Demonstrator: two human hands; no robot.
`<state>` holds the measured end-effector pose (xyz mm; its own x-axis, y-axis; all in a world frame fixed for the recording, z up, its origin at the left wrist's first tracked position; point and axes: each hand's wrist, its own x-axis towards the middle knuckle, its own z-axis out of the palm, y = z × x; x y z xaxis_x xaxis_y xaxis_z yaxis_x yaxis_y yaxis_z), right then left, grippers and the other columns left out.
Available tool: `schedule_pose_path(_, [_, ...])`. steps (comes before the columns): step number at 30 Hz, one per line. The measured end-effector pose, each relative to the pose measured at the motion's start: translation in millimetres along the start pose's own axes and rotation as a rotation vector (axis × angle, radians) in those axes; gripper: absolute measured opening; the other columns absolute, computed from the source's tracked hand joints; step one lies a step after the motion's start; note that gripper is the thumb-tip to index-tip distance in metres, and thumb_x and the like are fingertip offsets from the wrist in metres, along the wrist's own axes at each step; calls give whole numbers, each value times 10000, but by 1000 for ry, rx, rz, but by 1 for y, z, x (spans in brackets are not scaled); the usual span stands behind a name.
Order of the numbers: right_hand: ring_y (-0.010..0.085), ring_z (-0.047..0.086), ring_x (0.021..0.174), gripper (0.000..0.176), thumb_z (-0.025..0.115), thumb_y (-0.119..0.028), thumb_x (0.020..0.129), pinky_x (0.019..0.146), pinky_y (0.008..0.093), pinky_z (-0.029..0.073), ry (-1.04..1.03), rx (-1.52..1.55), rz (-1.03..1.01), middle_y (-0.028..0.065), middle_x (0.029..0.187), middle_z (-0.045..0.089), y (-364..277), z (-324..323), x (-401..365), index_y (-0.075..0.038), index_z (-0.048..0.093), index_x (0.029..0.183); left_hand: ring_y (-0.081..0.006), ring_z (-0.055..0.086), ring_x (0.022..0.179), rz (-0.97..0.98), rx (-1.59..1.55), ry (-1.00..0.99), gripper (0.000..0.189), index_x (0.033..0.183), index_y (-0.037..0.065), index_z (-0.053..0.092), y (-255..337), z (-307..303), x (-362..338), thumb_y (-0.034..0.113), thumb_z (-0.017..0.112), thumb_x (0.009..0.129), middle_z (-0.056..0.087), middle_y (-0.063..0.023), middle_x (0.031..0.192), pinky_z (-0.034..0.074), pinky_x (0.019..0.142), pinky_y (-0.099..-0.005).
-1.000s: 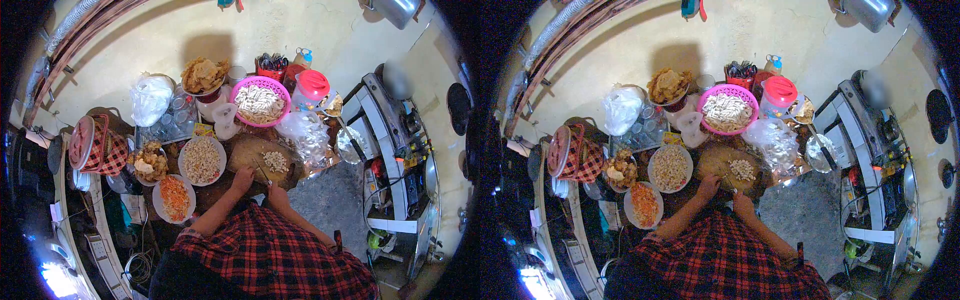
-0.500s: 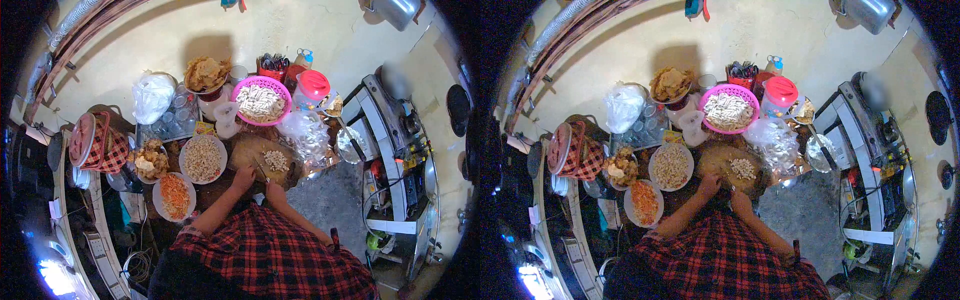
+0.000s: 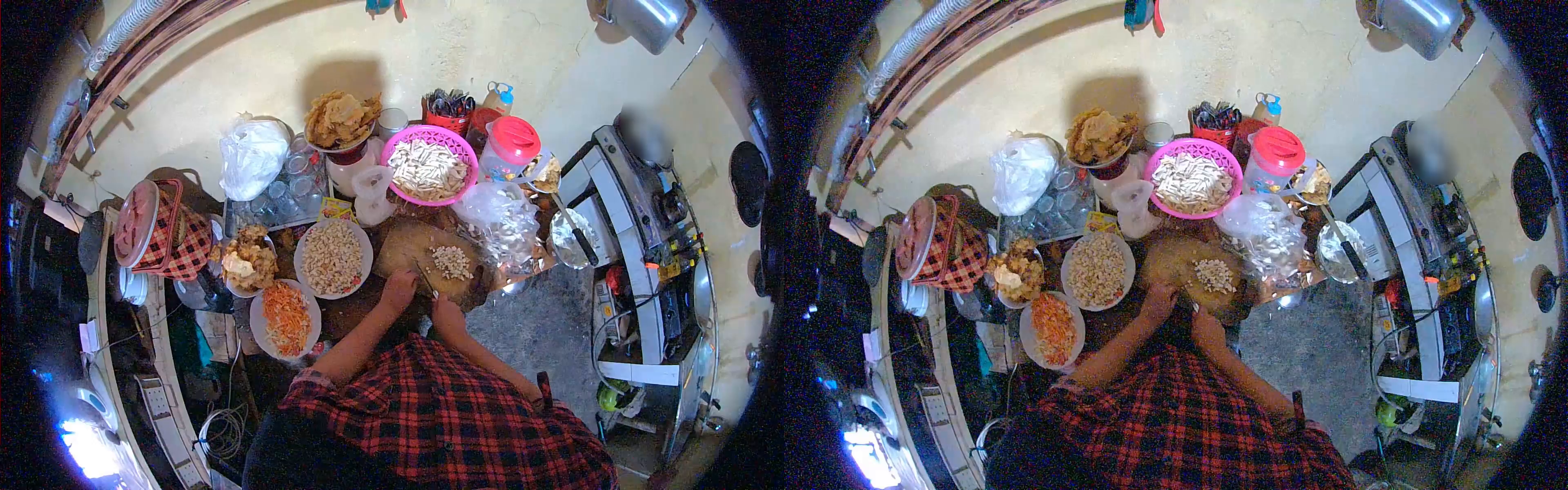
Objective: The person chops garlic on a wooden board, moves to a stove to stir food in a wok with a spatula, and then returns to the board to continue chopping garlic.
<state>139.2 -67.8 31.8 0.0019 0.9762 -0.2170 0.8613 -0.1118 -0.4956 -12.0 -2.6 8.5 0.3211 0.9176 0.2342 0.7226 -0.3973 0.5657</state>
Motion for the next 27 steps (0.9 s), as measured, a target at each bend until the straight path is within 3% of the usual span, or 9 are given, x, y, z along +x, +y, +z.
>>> schedule_pose_path(5, [444,577,639,261,393,-248,909,551,543,445,10,-13,-63,259,659,575,5,2,-9,11,429,923,-337,546,856,-9,-25,0,136,840,-3,580,-2,2,0,90,555,743,574,-172,861,450,783,-410])
schedule_pose_path(13, [442,582,713,295,405,-277,904,621,550,438,-98,-21,19,265,742,591,2,4,2,15,435,937,-351,544,847,49,-26,60,141,819,-15,575,4,-2,0,92,570,727,567,-178,857,452,776,-409])
schedule_pose_path(27, [439,582,651,275,413,-252,902,570,538,450,-42,-21,-34,258,681,585,-2,7,-2,20,430,934,-343,557,824,-31,2,64,96,776,9,593,2,-4,-5,88,583,723,588,-175,828,451,756,-416])
